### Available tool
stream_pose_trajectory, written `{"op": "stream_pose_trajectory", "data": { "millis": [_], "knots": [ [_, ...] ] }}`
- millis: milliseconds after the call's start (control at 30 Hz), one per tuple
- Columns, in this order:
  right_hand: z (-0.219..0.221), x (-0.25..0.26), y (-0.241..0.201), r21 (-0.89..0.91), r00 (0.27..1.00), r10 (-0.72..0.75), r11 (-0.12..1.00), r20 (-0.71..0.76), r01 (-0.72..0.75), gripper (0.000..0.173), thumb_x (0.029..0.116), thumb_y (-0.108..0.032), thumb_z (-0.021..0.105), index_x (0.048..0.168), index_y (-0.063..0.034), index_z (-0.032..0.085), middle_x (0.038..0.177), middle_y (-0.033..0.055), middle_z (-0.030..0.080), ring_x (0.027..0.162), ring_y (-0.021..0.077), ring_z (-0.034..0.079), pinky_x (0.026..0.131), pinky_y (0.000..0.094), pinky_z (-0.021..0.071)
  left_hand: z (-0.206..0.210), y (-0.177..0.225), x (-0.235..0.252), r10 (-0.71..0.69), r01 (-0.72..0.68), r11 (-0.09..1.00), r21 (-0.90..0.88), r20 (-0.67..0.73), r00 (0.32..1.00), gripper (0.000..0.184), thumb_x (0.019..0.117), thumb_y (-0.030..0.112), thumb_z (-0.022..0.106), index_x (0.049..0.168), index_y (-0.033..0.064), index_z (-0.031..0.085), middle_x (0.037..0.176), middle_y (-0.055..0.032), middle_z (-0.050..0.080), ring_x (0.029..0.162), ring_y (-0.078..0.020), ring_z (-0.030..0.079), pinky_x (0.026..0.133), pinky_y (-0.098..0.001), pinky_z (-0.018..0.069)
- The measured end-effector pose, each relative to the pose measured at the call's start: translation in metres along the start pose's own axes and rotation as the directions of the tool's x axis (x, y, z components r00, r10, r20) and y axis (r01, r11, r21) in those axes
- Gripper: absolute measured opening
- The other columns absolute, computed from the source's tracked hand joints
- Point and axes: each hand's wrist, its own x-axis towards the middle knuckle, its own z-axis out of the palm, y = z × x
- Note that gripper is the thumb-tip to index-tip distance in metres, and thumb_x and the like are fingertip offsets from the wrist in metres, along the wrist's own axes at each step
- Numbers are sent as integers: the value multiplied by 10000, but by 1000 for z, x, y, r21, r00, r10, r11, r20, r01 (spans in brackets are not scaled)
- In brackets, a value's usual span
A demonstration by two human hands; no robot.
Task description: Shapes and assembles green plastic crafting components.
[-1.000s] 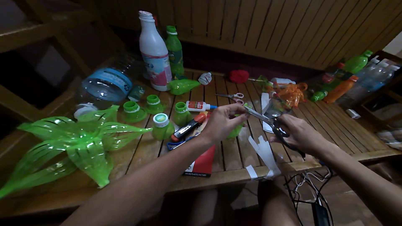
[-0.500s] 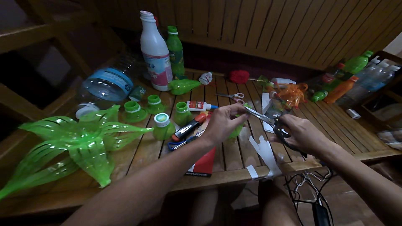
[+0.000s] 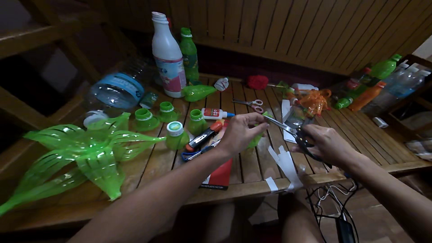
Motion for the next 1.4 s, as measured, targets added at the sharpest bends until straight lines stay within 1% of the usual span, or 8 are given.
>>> {"op": "stream_pose_trajectory", "data": {
  "millis": [100, 133, 300, 533, 733, 933, 1100, 1400],
  "knots": [
    [-4, 2, 0, 95, 986, 89, 990, 142, -103, 668, 890, -580, 692, 1074, 60, 641, 934, 183, 642, 817, 321, 634, 712, 525, 520, 0, 3, 0, -14, 14, 1000, -3, 3, 1000, 84, 976, 77, 687, 1030, 16, 707, 861, -12, 745, 739, -45, 710, 712, -211, 599],
    [-4, 2, 1, 109, 979, 109, 986, 170, -129, 692, 884, -600, 687, 1102, 55, 631, 963, 179, 637, 839, 316, 626, 724, 526, 512, 0, 4, 0, -13, 13, 1000, -3, 3, 1000, 89, 978, 76, 685, 1037, 13, 707, 866, -11, 745, 741, -43, 711, 713, -210, 600],
    [-2, -1, 7, 82, 978, 123, 987, 165, -138, 761, 862, -665, 673, 1131, 46, 629, 991, 178, 642, 858, 325, 638, 726, 540, 516, -1, 0, 1, -5, 5, 1000, -17, 1, 1000, 89, 979, 81, 686, 1037, 16, 705, 881, -18, 744, 750, -62, 717, 722, -223, 609],
    [-2, 2, 5, 59, 992, 61, 996, 110, -68, 701, 874, -624, 679, 1087, 43, 636, 951, 172, 639, 808, 315, 638, 678, 518, 513, 0, 0, 1, 10, -10, 1000, -3, 4, 1000, 74, 978, 70, 684, 1033, 25, 702, 867, 0, 733, 738, -38, 700, 703, -202, 595],
    [-3, 5, 2, 50, 993, 46, 997, 109, -52, 668, 879, -589, 699, 1059, 52, 646, 906, 164, 635, 764, 296, 622, 661, 498, 508, 0, 0, 1, 21, -21, 1000, -1, -3, 1000, 85, 977, 62, 681, 1049, 27, 708, 884, 0, 737, 746, -39, 704, 710, -205, 600],
    [-1, 4, 3, 57, 995, 34, 998, 96, -39, 655, 893, -569, 698, 1065, 62, 649, 915, 176, 649, 782, 308, 641, 683, 501, 525, 0, -1, 1, 39, -39, 999, -20, -12, 999, 88, 972, 52, 684, 1049, 13, 700, 894, -9, 735, 762, -42, 704, 721, -207, 601],
    [-2, 3, 3, 42, 998, -6, 999, 56, 4, 605, 893, -525, 717, 1007, 67, 658, 838, 163, 635, 713, 290, 622, 640, 477, 516, 1, 0, 1, 39, -39, 999, 2, -28, 999, 85, 966, 45, 689, 1046, 22, 707, 888, 16, 730, 732, 4, 676, 705, -169, 578],
    [-1, 3, 3, -8, 999, -35, 999, 11, 35, 619, 886, -546, 703, 965, 66, 658, 813, 167, 638, 686, 298, 631, 603, 476, 510, 1, -3, 1, 36, -37, 999, -25, -31, 999, 88, 969, 40, 683, 1049, 15, 710, 885, 1, 740, 756, -29, 700, 719, -199, 595]
  ]
}}
